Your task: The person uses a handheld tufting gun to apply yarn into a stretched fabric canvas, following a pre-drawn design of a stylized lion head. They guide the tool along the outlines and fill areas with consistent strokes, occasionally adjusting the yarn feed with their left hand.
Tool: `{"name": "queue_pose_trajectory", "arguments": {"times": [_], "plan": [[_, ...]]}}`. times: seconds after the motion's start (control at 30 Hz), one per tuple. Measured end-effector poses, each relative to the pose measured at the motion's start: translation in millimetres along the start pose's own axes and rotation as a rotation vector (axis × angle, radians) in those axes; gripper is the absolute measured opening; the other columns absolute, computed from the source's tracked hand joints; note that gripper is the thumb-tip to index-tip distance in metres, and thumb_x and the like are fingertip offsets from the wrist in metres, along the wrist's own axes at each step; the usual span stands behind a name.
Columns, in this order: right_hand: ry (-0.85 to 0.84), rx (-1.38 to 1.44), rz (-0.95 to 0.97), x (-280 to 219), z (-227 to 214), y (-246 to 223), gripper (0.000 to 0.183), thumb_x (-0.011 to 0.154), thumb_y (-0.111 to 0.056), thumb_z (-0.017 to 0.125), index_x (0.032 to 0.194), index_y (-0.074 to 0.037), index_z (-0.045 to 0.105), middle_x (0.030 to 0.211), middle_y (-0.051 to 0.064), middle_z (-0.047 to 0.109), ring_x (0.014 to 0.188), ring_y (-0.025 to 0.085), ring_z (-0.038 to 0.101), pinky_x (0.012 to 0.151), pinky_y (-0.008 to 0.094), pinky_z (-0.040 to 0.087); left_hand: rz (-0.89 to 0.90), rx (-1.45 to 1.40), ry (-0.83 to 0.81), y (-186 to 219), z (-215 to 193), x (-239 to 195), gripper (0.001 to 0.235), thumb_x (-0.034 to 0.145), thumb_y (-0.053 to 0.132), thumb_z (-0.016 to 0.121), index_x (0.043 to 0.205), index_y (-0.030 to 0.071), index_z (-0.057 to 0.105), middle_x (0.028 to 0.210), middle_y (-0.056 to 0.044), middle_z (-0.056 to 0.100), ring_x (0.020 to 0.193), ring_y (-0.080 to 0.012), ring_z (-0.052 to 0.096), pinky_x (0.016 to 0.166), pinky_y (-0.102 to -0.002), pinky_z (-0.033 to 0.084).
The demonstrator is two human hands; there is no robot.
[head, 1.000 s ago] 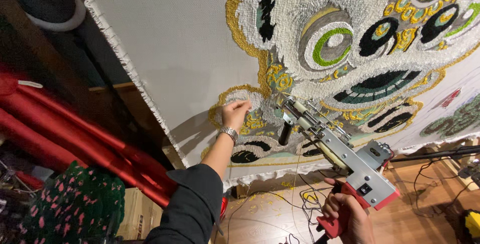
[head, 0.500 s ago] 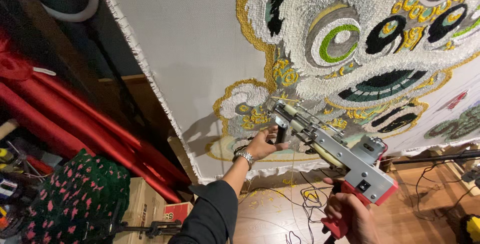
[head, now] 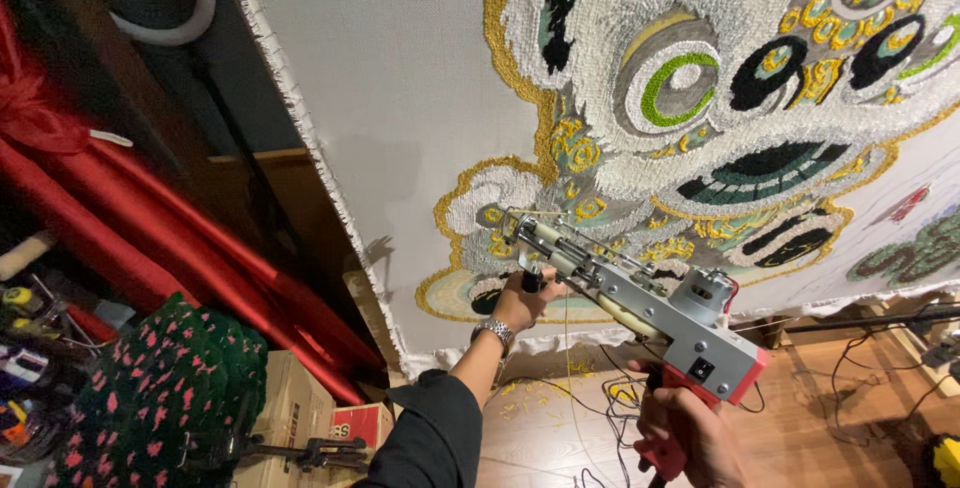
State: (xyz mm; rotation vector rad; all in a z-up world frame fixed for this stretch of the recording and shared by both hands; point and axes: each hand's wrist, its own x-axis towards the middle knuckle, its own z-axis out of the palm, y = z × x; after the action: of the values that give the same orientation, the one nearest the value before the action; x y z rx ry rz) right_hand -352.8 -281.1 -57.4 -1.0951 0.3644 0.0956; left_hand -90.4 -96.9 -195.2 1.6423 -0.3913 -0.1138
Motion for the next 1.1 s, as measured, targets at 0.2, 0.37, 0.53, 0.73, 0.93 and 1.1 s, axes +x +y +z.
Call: {"name": "queue_pose_trajectory", "arguments": {"times": [0.2,0.37,0.53,0.73,0.93,1.1], "plan": [[-0.003,-0.052,-0.021,-4.4,-5.8,0.3,0.057,0.08,-0.017,0.055,0.132,0.005,0.06,0.057,0.005,0.04,0.05,0.018,0.043,0.045,0.035,0.041,-0.087,-0.008,-0.002,21.0,3.8,-10.2,0.04,0.089,0.027,0.076,0.12,0.002,0.071,0.09,-0.008,0.075,0.056,-0.0111,0.064,0.049,-0.029,0.052],[0.007,-0.06,-0.064,-9.3,-11.0,-8.4,0.053,0.077,-0.015,0.055,0.126,0.006,0.059,0.059,0.009,0.047,0.051,0.02,0.047,0.045,0.036,0.042,-0.105,-0.195,0.106,19.3,23.8,-3.2,0.046,0.093,0.028,0.068,0.132,0.005,0.061,0.094,-0.007,0.074,0.052,-0.0132,0.06,0.048,-0.03,0.05],[-0.044,-0.041,-0.106,-10.2,-22.4,-11.6,0.052,0.075,-0.012,0.057,0.122,0.009,0.058,0.06,0.01,0.048,0.048,0.02,0.046,0.043,0.035,0.041,-0.176,-0.151,0.103,25.2,28.6,-4.3,0.04,0.094,0.03,0.071,0.126,0.006,0.064,0.087,-0.003,0.073,0.054,-0.0109,0.062,0.049,-0.029,0.051],[-0.041,-0.009,-0.042,-10.2,-12.9,-22.9,0.051,0.074,-0.015,0.057,0.12,0.007,0.06,0.06,0.011,0.047,0.046,0.02,0.045,0.038,0.038,0.04,-0.154,-0.084,0.051,26.3,9.4,-1.7,0.03,0.094,0.032,0.069,0.107,0.005,0.073,0.06,0.0,0.063,0.045,-0.0117,0.057,0.045,-0.032,0.047],[-0.11,-0.1,-0.121,-4.8,-9.5,-33.1,0.045,0.079,-0.017,0.065,0.117,0.008,0.065,0.059,0.01,0.053,0.048,0.02,0.053,0.04,0.037,0.045,-0.068,-0.161,0.139,20.7,-3.2,-6.6,0.032,0.097,0.035,0.07,0.1,0.003,0.075,0.06,0.0,0.059,0.047,-0.0095,0.053,0.046,-0.031,0.041],[0.117,-0.392,-0.09,9.5,-29.6,-46.1,0.037,0.082,-0.03,0.079,0.092,0.004,0.068,0.06,0.015,0.062,0.046,0.025,0.062,0.042,0.039,0.05,-0.047,0.002,0.249,20.3,-3.1,-19.1,0.04,0.097,0.036,0.071,0.086,-0.003,0.071,0.057,-0.005,0.064,0.048,-0.0117,0.061,0.048,-0.032,0.046]]}}
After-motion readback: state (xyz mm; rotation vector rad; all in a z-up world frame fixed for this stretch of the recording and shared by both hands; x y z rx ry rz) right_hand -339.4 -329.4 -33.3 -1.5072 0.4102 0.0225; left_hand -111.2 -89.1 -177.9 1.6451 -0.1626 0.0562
